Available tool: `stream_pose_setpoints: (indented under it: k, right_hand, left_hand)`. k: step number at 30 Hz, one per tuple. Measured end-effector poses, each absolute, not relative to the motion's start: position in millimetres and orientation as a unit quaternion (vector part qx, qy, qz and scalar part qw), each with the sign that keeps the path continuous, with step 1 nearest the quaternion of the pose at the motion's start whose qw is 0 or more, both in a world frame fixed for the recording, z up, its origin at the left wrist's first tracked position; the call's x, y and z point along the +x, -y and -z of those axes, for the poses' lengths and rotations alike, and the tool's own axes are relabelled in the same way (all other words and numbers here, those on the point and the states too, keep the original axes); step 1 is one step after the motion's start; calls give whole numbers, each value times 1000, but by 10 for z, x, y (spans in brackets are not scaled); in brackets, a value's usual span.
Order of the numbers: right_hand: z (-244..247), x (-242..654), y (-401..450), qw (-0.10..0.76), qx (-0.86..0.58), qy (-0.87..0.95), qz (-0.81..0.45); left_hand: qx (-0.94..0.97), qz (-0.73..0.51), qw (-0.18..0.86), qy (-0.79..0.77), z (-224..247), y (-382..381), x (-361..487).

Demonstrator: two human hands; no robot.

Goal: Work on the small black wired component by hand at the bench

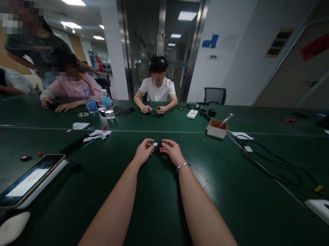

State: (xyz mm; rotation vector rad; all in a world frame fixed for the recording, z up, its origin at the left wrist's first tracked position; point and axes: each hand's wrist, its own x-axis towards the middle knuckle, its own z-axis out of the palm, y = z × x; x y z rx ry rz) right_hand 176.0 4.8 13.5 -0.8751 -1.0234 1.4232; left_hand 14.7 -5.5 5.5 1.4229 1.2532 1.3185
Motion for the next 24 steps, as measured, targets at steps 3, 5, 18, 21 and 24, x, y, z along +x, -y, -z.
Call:
stream_pose_setpoints:
  k: [3,5,18,21,24]
  right_hand:
    - [-131,1763,-48,560,-364,435,-605]
    - [-132,1764,-44,561,-362,434,-605]
    - [-149,1766,-28,560,-362,437,-603]
    - [-144,1766,-34,558,-368,438,-601]
    - [-134,1764,-43,558,-366,440,-600]
  left_hand:
    - [562,-526,404,-494,-69,66,149]
    - [561,-525,404,-496,-84,77,147]
    - [561,-527,393,-504,-50,40,132]
    - [556,-524,389,-514,-72,49,130]
    - [552,-527,394,-511,-93,63,131]
